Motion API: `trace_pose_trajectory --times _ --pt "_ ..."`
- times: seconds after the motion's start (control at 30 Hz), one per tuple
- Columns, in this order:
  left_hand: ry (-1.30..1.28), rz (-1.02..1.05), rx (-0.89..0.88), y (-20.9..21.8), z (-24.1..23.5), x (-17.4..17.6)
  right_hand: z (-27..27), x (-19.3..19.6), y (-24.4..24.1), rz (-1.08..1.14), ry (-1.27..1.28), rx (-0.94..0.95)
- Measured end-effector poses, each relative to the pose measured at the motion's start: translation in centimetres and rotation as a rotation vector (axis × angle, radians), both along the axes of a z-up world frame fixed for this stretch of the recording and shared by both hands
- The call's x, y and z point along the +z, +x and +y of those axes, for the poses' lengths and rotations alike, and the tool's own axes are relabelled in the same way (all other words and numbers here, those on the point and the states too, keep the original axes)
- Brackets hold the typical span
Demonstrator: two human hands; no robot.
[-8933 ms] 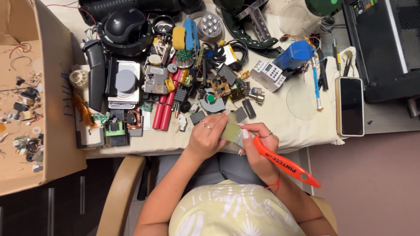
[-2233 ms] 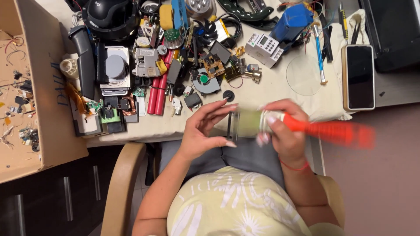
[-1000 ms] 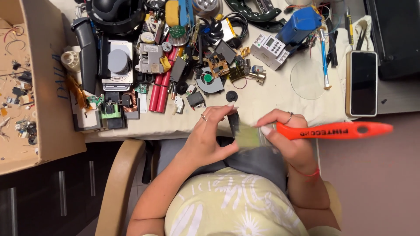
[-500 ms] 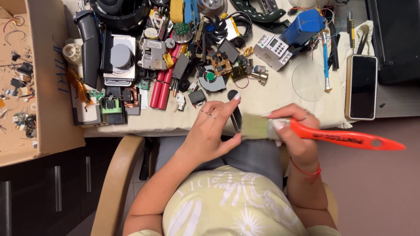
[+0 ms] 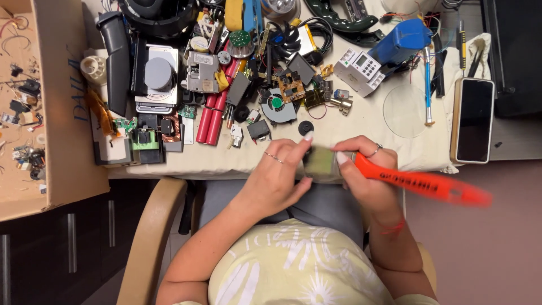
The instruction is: The person picks small electronic components from a cardboard box and brushes them with a paintbrush. They handle several items one at a time, including a black circular part, a white plastic piece, and a black rectangular component, brushing each before placing it on the table.
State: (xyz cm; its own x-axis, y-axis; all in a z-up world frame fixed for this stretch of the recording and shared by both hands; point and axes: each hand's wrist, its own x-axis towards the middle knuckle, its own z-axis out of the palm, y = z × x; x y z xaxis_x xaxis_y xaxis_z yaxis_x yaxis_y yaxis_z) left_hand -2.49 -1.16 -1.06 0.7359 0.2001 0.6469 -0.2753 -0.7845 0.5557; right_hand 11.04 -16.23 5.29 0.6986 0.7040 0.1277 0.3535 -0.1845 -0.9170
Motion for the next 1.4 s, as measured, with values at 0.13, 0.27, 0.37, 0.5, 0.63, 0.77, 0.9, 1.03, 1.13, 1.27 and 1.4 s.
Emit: trace_pose_trajectory --times 0.13,0.27,0.37,0.5,0.63,0.77,0.9,1.03,1.13,1.27,1.4 --pt "0.024 -0.017 0.055 0.2 0.3 0.2 0.1 -2.1 -1.4 -0.311 0.021 -0.022" --pt "0.035 -0.011 0.102 -0.1 1.7 -1.5 -0.8 -2.5 -0.1 -0.031 -0.205 0.090" --pt "0.012 -0.060 0.209 -0.1 4.5 -0.4 -0.8 -2.2 0.5 0.109 -0.164 0.000" --pt "-0.001 -0.108 0.429 -0.8 9.3 1.5 0.3 -7.8 1.8 0.077 0.131 -0.197" --pt "0.084 0.086 0.481 0.4 14.9 2.1 2.0 -10.6 3.0 0.192 0.357 -0.288" --pt "0.091 0.326 0.411 1.8 17.2 2.7 2.1 -10.7 3.6 0.384 0.290 -0.410" --pt "0.094 0.490 0.420 3.4 17.2 2.4 2.1 -10.9 3.4 0.364 0.230 -0.426" --pt "0.099 0.414 0.464 3.6 15.6 1.6 1.9 -10.8 3.5 0.363 0.215 -0.420" --pt "0.079 0.170 0.421 4.0 12.0 0.7 1.9 -11.1 3.6 0.336 0.253 -0.404" --pt "0.145 0.108 0.148 5.2 5.9 -3.6 1.9 -11.5 3.7 0.230 0.334 -0.407" --pt "0.313 0.290 0.188 6.4 2.5 -6.5 1.7 -12.5 4.2 0.273 0.385 -0.414"
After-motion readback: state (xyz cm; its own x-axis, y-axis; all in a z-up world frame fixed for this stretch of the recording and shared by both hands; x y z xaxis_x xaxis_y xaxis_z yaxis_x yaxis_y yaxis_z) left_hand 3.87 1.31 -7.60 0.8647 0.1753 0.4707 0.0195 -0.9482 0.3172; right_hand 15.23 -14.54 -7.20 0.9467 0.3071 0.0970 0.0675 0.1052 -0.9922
